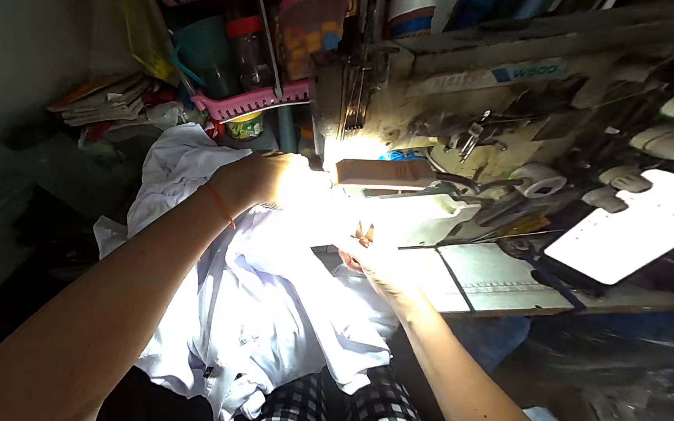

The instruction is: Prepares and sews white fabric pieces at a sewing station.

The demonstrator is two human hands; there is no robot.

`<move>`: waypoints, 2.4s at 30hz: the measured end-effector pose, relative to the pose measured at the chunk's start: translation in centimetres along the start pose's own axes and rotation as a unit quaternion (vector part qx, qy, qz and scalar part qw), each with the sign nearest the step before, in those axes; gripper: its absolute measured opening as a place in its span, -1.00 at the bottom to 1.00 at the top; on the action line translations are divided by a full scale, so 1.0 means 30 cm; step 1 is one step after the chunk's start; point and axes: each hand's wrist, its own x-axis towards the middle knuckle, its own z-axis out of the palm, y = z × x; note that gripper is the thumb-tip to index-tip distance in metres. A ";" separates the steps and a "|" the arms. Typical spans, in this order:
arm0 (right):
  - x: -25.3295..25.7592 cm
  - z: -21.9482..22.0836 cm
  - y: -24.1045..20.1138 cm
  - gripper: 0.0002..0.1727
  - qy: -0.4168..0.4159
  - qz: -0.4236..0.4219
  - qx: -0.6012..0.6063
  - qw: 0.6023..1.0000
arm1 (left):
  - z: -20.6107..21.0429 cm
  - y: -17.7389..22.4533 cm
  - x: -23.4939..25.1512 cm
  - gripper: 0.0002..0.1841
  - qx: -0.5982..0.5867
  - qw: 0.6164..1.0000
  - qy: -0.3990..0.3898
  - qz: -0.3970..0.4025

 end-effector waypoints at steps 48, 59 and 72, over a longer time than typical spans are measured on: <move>0.029 -0.024 -0.001 -0.88 -0.035 -0.047 -0.001 0.998 | -0.067 0.069 -0.017 -0.72 -0.077 0.995 -0.021 0.057; -0.024 -0.024 0.018 -0.94 0.052 -0.025 -0.043 0.997 | 0.096 -0.054 0.003 -0.89 -0.167 0.982 0.012 0.091; -0.097 0.055 0.003 -0.77 0.066 -0.085 -0.177 0.978 | 0.428 -0.044 0.279 -0.60 -0.090 0.955 0.268 -0.089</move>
